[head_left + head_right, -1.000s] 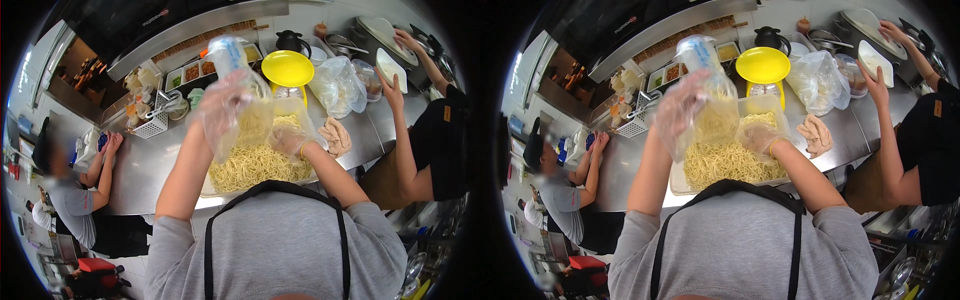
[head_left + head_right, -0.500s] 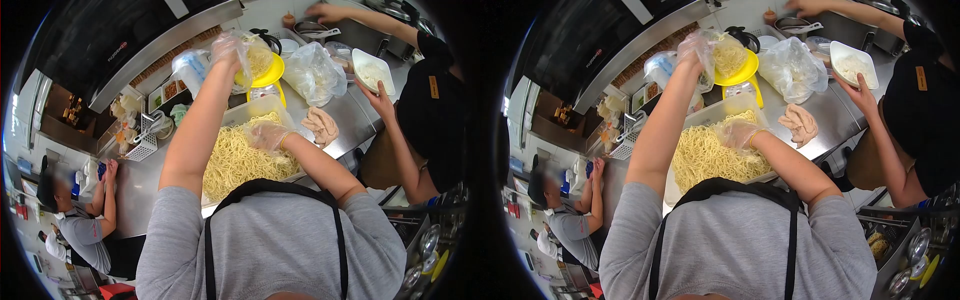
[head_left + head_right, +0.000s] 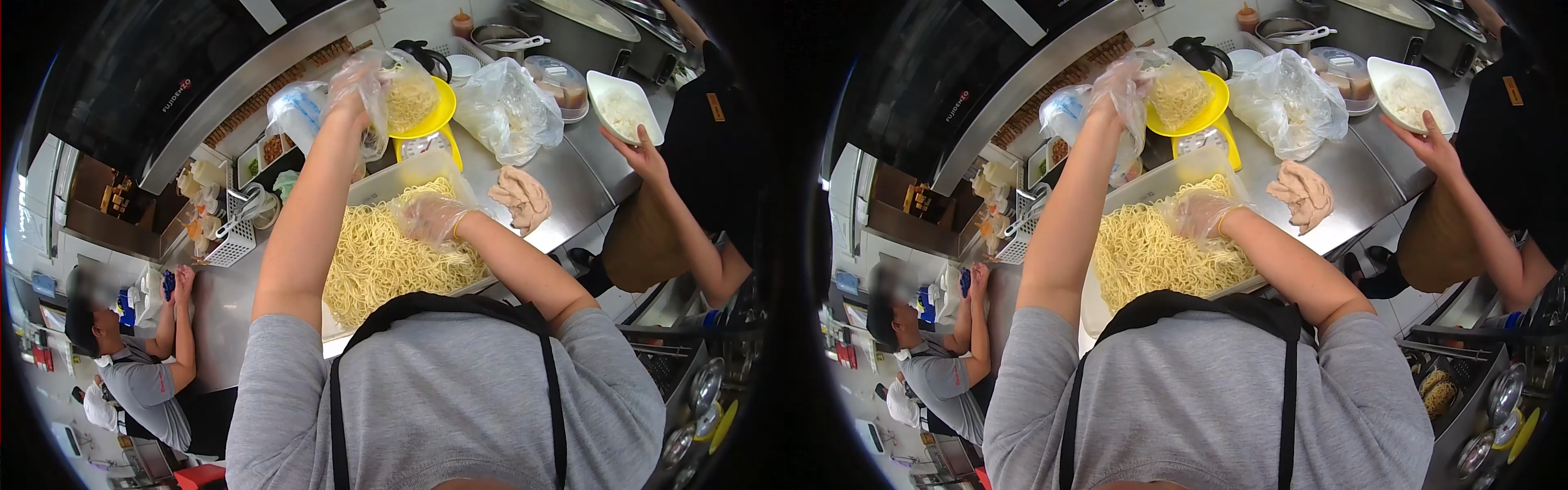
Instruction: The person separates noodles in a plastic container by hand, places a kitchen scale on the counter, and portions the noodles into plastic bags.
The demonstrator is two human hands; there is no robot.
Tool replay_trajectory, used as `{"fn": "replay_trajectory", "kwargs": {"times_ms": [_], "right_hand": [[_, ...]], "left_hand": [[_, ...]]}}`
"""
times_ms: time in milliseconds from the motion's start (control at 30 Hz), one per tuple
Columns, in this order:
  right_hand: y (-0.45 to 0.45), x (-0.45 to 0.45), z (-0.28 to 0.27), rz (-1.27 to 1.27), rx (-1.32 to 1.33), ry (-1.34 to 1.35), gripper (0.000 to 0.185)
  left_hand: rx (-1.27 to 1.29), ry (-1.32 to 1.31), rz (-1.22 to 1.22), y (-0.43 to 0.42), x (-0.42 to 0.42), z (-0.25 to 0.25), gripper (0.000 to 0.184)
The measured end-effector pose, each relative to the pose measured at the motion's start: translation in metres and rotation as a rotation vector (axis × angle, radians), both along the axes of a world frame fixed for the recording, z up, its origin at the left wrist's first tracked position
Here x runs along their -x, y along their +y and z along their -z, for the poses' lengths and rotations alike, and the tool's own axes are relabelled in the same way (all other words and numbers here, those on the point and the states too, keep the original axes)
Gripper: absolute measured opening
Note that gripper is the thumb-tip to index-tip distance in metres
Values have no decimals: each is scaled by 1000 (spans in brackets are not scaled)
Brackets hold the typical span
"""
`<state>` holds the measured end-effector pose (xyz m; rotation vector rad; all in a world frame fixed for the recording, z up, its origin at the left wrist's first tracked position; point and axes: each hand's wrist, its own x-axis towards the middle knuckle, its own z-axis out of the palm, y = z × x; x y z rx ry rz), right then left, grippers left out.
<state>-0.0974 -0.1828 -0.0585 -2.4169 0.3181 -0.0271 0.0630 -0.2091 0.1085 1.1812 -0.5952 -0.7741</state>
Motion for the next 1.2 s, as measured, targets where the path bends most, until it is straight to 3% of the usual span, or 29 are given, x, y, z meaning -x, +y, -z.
{"fn": "replay_trajectory", "kwargs": {"times_ms": [33, 167, 233, 367, 400, 433, 467, 567, 633, 667, 733, 833, 967, 1000, 1067, 1133, 1167, 1200], "right_hand": [[1, 0, -2, -8, 15, -88, 30], [3, 1, -9, 12, 26, -15, 31], [1, 1, -4, -25, 51, -44, 32], [6, 0, -12, -91, 181, -65, 41], [7, -3, -19, -67, 158, 87, 39], [8, -5, -26, -41, 134, 239, 38], [5, -5, -25, -52, 132, 245, 38], [-4, 4, -23, -162, 121, 257, 35], [-6, 8, -39, -128, -118, 227, 30], [-7, 12, -53, -138, -116, 232, 30], [-7, 24, -85, -267, -12, -131, 27], [7, 29, -117, -265, 64, 123, 30], [12, 19, -58, -353, 192, 384, 34], [3, 19, -39, -219, -36, 322, 34], [2, 19, -53, -56, -377, 195, 34], [-2, 24, -95, -130, -202, 55, 36], [-3, 25, -115, -234, 89, -21, 38], [2, 26, -141, -235, 90, -15, 38]], "left_hand": [[-23, -35, -17, 3, 4, 1, 24], [6, -162, 16, 6, 14, 1, 42], [-175, -369, 115, 1, 15, -2, 52], [-96, -512, 115, -13, 12, 17, 52], [-97, -505, 102, -12, 9, 17, 52], [19, -298, 144, -4, 17, 0, 47], [135, -89, 185, 2, 21, -8, 42], [185, 6, 148, 27, 3, -19, 29], [145, -2, 113, 59, 2, -30, 28], [146, 2, 102, 79, 7, -29, 28], [97, 28, -51, 115, 19, -23, 35], [-27, 54, 81, 160, 2, 26, 44], [-146, -57, -74, 199, 1, 79, 53], [-122, -39, -62, 211, 7, 79, 57], [-100, -8, -65, 230, 13, 81, 61], [-78, -90, -33, 243, 17, 81, 65], [-77, -86, -37, 247, 20, 75, 65], [-52, -94, -17, 250, 23, 68, 66]]}}
